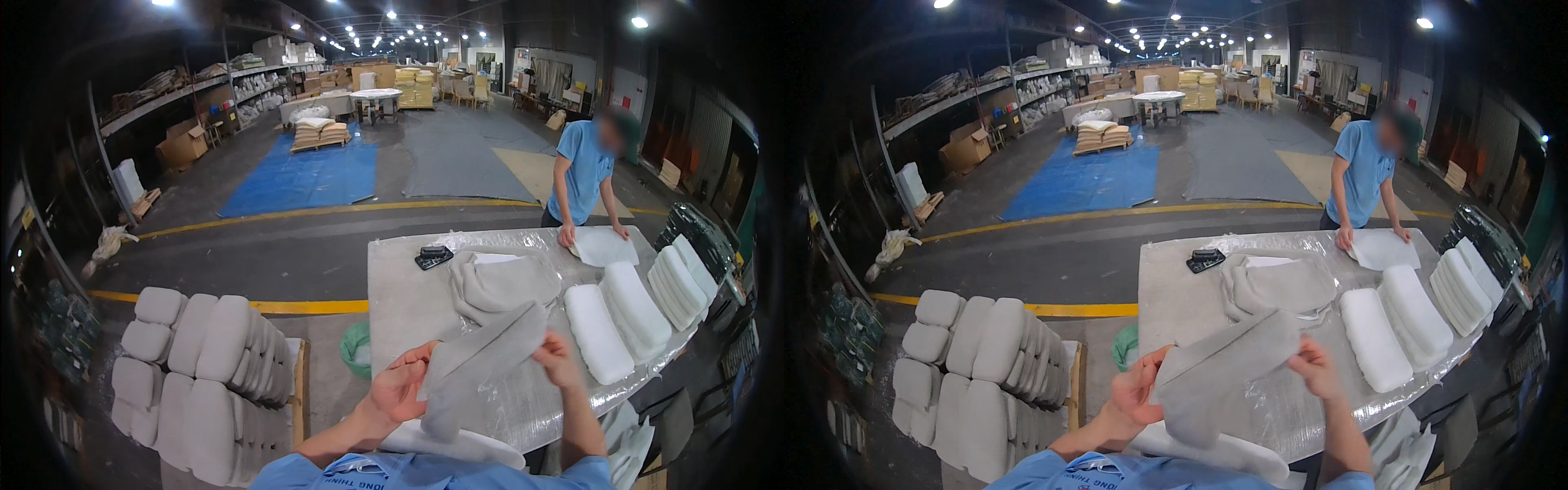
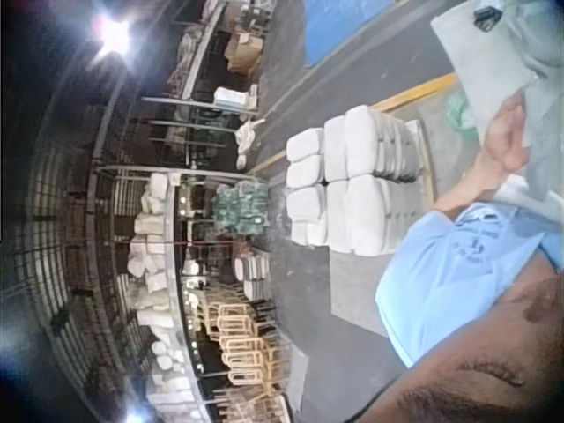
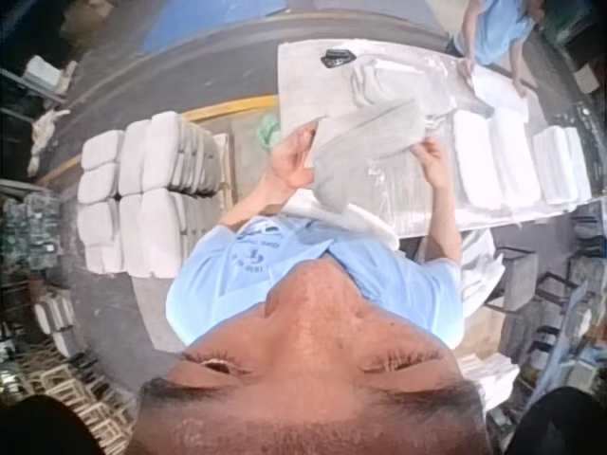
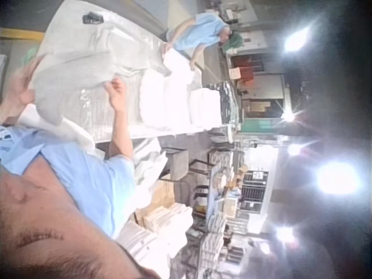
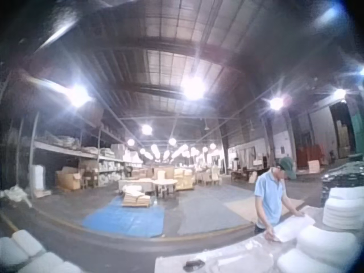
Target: The person inserts white foam cushions into grey fabric covers at a workbench, then places the finished cushions onto a nearby stack. The process is repeated for multiple cushions.
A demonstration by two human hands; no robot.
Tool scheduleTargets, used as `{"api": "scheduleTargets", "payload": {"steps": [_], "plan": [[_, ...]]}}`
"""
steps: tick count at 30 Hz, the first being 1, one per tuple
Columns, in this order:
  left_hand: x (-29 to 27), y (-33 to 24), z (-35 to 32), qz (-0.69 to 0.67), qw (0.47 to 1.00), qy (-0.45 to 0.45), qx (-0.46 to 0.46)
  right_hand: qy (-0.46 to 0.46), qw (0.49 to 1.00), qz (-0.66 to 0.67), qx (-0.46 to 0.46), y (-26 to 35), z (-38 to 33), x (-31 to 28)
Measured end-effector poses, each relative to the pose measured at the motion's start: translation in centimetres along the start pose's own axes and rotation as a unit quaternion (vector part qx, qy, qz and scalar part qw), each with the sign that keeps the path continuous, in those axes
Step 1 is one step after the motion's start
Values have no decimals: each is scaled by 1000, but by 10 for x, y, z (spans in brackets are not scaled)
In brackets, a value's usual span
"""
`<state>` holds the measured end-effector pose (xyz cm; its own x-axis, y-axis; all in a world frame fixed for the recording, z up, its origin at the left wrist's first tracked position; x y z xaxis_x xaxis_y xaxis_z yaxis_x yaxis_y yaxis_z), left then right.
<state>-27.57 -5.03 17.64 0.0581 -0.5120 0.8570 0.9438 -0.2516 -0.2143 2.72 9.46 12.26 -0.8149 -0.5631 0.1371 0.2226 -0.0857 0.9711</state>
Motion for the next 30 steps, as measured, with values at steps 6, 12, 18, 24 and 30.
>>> {"api": "scheduleTargets", "payload": {"steps": [6, 12, 18, 24, 30], "plan": [[-45, 7, -75, -3, 976, -215, -21, 116, 865, -485, 63, 173, -27, 46], [-52, 55, -105, -52, 983, -167, -54, 301, 890, -154, 306, 148, 35, 93], [-70, 51, -129, 183, 928, -323, 6, 196, 910, 3, 366, -90, 27, 201], [-52, 33, -159, 458, 755, -460, 87, 250, 820, 59, 512, -120, 19, 199], [-51, 30, -160, 426, 745, -493, 144, 289, 845, -129, 430, -60, 6, 229]]}}
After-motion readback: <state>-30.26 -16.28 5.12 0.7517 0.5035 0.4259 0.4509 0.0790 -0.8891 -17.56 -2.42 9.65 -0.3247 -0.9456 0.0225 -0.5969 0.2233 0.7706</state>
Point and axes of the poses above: each hand's wrist, its own z-axis towards the middle knuckle, its own x-axis out of the palm, y = z × x, the point moved 3 cm from there along z, towards the middle knuckle, and after that the axes turned 2 degrees about x, right-handed, at the moved point
